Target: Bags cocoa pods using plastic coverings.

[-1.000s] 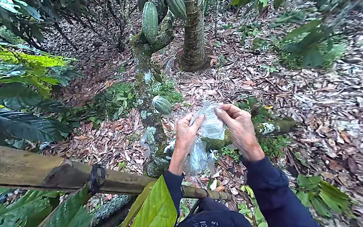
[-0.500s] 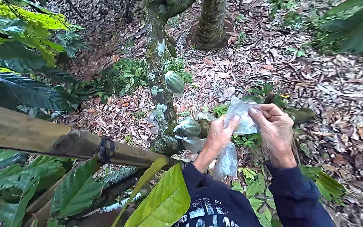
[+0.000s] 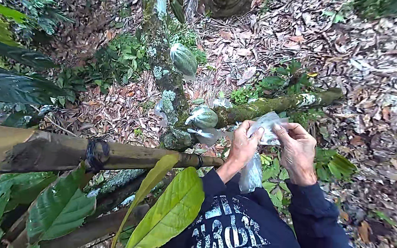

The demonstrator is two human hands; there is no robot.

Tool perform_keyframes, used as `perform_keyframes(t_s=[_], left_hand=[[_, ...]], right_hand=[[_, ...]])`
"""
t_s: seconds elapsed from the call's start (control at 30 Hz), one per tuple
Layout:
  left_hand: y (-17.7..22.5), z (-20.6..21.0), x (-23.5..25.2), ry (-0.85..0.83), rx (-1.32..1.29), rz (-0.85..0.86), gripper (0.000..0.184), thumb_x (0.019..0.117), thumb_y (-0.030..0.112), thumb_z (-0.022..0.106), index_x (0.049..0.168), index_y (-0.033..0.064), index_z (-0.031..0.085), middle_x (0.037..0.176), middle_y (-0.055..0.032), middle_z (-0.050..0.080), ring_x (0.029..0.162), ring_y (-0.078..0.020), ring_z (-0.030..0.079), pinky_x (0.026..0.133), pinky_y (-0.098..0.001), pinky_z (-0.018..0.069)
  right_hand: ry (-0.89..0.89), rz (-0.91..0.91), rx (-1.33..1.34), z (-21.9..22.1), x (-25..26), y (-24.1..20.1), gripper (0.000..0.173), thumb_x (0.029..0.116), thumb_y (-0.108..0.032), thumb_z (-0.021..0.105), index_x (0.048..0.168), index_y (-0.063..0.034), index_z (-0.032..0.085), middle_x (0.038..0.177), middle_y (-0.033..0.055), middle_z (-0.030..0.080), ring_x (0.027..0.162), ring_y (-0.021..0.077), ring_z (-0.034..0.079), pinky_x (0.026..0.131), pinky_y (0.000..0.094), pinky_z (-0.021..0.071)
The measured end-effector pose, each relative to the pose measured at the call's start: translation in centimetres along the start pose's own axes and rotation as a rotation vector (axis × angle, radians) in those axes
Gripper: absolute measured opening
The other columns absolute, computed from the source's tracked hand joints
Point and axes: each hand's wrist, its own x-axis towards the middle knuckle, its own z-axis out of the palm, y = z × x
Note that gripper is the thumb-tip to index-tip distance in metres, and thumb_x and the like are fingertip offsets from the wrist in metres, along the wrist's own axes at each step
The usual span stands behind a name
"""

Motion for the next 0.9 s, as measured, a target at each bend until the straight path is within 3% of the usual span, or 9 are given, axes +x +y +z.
perform_keyframes(t_s=[0.1, 0.17, 0.27, 0.33, 0.47, 0.67, 0.77, 0.83, 0.9], left_hand=[[0.8, -0.3, 0.2, -0.021, -0.036, -0.011, 0.024, 0.1017, 0.012, 0.061, 0.119, -0.0035, 0.064, 0.100, -0.0124, 0.070, 0.089, -0.0143, 0.068, 0.082, -0.0319, 0.0586], [2.0, -0.6, 0.5, -0.037, -0.092, -0.049, 0.029, 0.1045, 0.020, 0.059, 0.121, -0.0020, 0.065, 0.096, -0.0097, 0.070, 0.079, -0.0122, 0.065, 0.069, -0.0280, 0.0549], [2.8, -1.0, 1.3, -0.026, -0.183, -0.105, 0.039, 0.1100, 0.035, 0.046, 0.110, 0.0022, 0.068, 0.084, -0.0043, 0.065, 0.056, -0.0069, 0.049, 0.048, -0.0218, 0.0404], [3.2, -1.4, 1.9, 0.005, -0.203, -0.093, 0.039, 0.1106, 0.032, 0.045, 0.109, 0.0010, 0.069, 0.082, -0.0059, 0.065, 0.053, -0.0082, 0.048, 0.045, -0.0228, 0.0390], [4.4, -1.8, 2.8, 0.113, -0.203, -0.007, 0.033, 0.1102, 0.025, 0.048, 0.108, -0.0004, 0.069, 0.083, -0.0083, 0.065, 0.053, -0.0101, 0.050, 0.044, -0.0234, 0.0397], [5.1, -2.2, 4.4, 0.331, -0.246, 0.072, 0.034, 0.1109, 0.021, 0.045, 0.105, -0.0014, 0.069, 0.079, -0.0096, 0.066, 0.056, -0.0126, 0.054, 0.046, -0.0254, 0.0438], [6.1, -2.5, 4.7, 0.391, -0.309, 0.050, 0.033, 0.1110, 0.023, 0.045, 0.108, -0.0011, 0.068, 0.087, -0.0103, 0.069, 0.073, -0.0151, 0.066, 0.062, -0.0294, 0.0566], [6.6, -2.6, 5.1, 0.413, -0.335, 0.078, 0.033, 0.1113, 0.022, 0.044, 0.108, -0.0012, 0.067, 0.088, -0.0091, 0.068, 0.079, -0.0142, 0.066, 0.071, -0.0296, 0.0572], [7.1, -2.6, 5.5, 0.423, -0.352, 0.104, 0.034, 0.1115, 0.022, 0.043, 0.107, -0.0012, 0.067, 0.086, -0.0085, 0.067, 0.076, -0.0138, 0.066, 0.070, -0.0290, 0.0576]], right_hand=[[-0.010, -0.071, -0.028, 0.4, 0.5, -0.6, 0.009, 0.0976, -0.009, 0.068, 0.103, -0.0033, 0.071, 0.083, 0.0002, 0.071, 0.070, 0.0085, 0.067, 0.064, 0.0246, 0.0591], [-0.026, -0.096, -0.060, 0.6, 1.1, -1.4, 0.012, 0.1013, -0.011, 0.063, 0.106, -0.0024, 0.070, 0.085, 0.0007, 0.071, 0.070, 0.0084, 0.066, 0.062, 0.0250, 0.0585], [-0.043, -0.157, -0.065, 1.3, 2.3, -2.3, 0.016, 0.1022, -0.007, 0.059, 0.111, 0.0003, 0.070, 0.089, 0.0028, 0.072, 0.075, 0.0091, 0.068, 0.069, 0.0256, 0.0595], [-0.033, -0.189, -0.056, 1.9, 3.0, -2.8, 0.017, 0.1018, -0.005, 0.058, 0.111, 0.0006, 0.070, 0.089, 0.0020, 0.073, 0.076, 0.0078, 0.069, 0.069, 0.0242, 0.0598], [-0.002, -0.189, 0.004, 3.1, 3.9, -3.8, 0.013, 0.1018, -0.010, 0.062, 0.108, -0.0001, 0.068, 0.082, 0.0037, 0.072, 0.065, 0.0105, 0.067, 0.055, 0.0250, 0.0575], [0.041, -0.300, 0.030, 4.4, 4.7, -4.8, 0.011, 0.1016, -0.010, 0.062, 0.105, -0.0018, 0.070, 0.084, 0.0016, 0.070, 0.067, 0.0087, 0.065, 0.060, 0.0236, 0.0568], [0.083, -0.305, 0.057, 4.7, 5.2, -5.5, 0.012, 0.1037, -0.011, 0.059, 0.108, -0.0041, 0.068, 0.087, 0.0000, 0.068, 0.073, 0.0083, 0.064, 0.068, 0.0244, 0.0573], [0.109, -0.291, 0.100, 4.8, 5.5, -6.3, 0.013, 0.1054, -0.012, 0.056, 0.111, -0.0058, 0.066, 0.088, -0.0010, 0.066, 0.074, 0.0083, 0.062, 0.069, 0.0248, 0.0558], [0.125, -0.261, 0.182, 4.9, 5.8, -7.4, 0.012, 0.1070, -0.012, 0.053, 0.112, -0.0056, 0.062, 0.089, 0.0008, 0.066, 0.076, 0.0107, 0.066, 0.071, 0.0287, 0.0597]])
